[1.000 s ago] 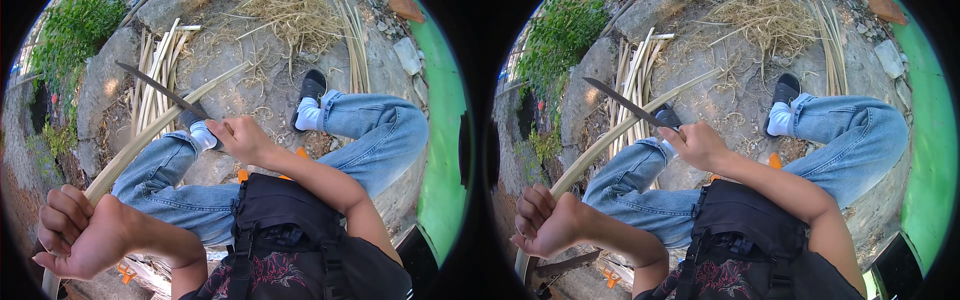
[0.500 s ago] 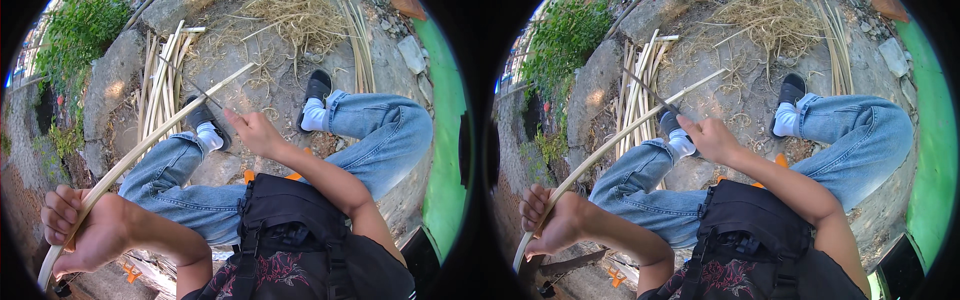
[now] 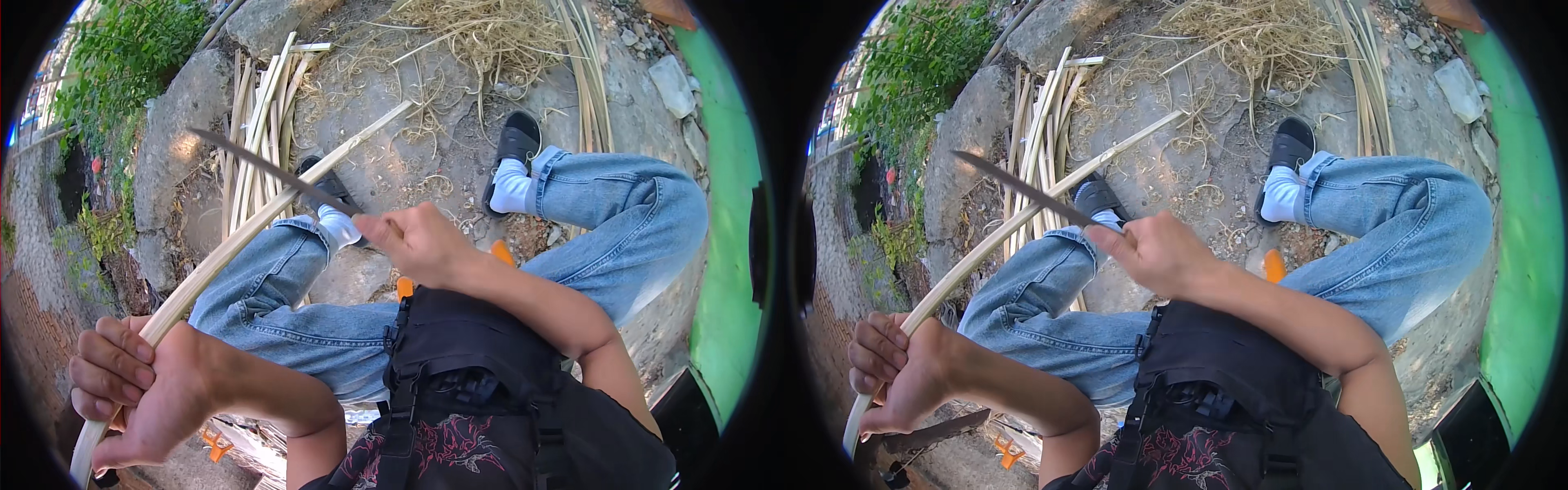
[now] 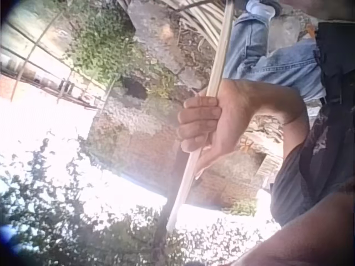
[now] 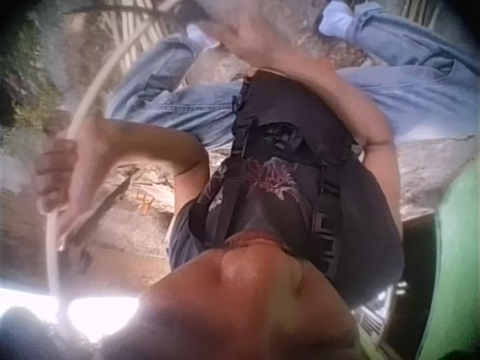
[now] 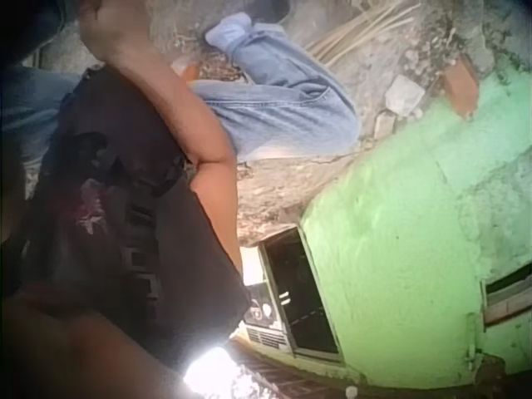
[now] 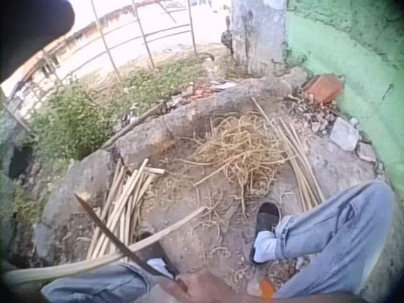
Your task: The person shaves pieces of bamboo with a knife while sitting outdoors on a stone surface, handling multiple thin sticks.
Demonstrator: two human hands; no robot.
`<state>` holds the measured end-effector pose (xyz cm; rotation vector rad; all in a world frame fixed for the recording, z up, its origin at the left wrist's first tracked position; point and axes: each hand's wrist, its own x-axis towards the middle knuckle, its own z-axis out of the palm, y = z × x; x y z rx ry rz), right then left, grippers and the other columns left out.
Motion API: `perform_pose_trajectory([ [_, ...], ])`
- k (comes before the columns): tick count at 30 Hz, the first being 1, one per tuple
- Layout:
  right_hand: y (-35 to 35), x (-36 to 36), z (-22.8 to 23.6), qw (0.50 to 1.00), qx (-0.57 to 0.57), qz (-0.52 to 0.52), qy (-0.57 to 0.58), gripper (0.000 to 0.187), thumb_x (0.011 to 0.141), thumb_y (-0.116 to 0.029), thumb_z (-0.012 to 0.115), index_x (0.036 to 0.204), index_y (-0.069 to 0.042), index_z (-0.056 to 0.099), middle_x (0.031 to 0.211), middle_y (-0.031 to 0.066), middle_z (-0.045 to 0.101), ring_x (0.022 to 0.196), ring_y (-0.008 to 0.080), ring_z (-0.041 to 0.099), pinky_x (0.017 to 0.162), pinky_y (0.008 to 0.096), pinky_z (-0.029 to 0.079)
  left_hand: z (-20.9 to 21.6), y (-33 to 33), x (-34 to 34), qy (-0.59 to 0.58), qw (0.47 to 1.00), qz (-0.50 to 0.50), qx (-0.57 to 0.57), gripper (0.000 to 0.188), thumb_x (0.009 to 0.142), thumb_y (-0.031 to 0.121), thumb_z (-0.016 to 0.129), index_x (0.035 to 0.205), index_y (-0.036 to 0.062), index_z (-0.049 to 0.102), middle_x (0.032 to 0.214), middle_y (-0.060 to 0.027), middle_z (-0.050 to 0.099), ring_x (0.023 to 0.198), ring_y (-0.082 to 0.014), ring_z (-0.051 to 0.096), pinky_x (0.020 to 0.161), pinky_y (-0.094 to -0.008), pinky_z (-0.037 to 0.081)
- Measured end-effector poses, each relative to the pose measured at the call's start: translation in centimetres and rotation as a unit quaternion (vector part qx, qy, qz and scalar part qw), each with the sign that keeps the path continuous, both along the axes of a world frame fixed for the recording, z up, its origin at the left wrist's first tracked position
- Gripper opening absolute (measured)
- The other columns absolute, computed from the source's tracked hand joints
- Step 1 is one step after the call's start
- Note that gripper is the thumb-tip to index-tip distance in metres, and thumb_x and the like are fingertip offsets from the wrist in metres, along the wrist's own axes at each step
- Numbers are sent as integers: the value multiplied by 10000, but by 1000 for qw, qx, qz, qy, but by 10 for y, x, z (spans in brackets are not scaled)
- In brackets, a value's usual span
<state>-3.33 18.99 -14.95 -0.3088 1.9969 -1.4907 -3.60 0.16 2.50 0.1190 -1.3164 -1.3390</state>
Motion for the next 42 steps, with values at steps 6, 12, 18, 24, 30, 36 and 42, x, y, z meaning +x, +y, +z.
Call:
perform_pose_trajectory([
  [6, 9, -14, -71, 991, 116, -32, -62, 685, 905, -560, 441, 527, 8, 493, 412, 116, 385, 387, 195, 378, 423, 367, 317, -4, 2, -3, -36, 996, 82, -27, 584, 886, 653, 285, 591, 149, 308, 488, 38, 203, 423, -65, 183, 383, -214, 168],
  [12, -4, 1, -37, 993, -58, -5, 101, 729, 909, -584, 403, 494, 10, 487, 398, 104, 385, 389, 174, 390, 420, 357, 325, 2, -4, 3, 5, 1000, -13, -11, 571, 893, 636, 266, 594, 152, 309, 490, 29, 207, 418, -72, 186, 376, -220, 154],
  [18, -14, -14, -44, 998, 59, -12, -5, 727, 903, -596, 405, 523, 17, 494, 406, 103, 375, 377, 178, 360, 407, 362, 305, -3, -3, -5, -41, 995, 81, -37, 577, 891, 648, 228, 600, 153, 292, 505, 31, 221, 431, -70, 184, 388, -219, 155],
  [24, 12, -16, -100, 988, 138, -29, -70, 719, 908, -581, 407, 531, 26, 482, 427, 119, 400, 423, 192, 366, 433, 371, 321, -3, -7, 1, -41, 998, 35, -25, 582, 883, 661, 224, 600, 157, 282, 512, 28, 222, 439, -78, 184, 397, -225, 151],
  [30, -19, -9, -38, 999, -11, -18, 37, 753, 904, -595, 396, 481, 24, 460, 420, 134, 400, 418, 206, 379, 443, 397, 336, 0, -8, 1, -31, 999, 12, -29, 582, 876, 670, 231, 600, 159, 272, 517, 25, 224, 439, -78, 181, 396, -230, 145],
  [36, 31, -38, -159, 955, 272, -76, -88, 817, 855, -664, 374, 609, 78, 610, 616, 276, 588, 651, 408, 622, 620, 465, 460, -3, -11, -3, -54, 994, 90, -29, 585, 888, 658, 229, 600, 152, 286, 519, 20, 220, 442, -88, 188, 403, -234, 156],
  [42, 12, -39, -145, 948, 197, -167, -183, 835, 848, -679, 359, 632, 84, 621, 731, 322, 603, 800, 435, 622, 754, 474, 444, 19, -25, 12, -4, 1000, 26, 4, 612, 897, 641, 267, 575, 126, 339, 526, 8, 217, 456, -106, 198, 433, -258, 174],
])
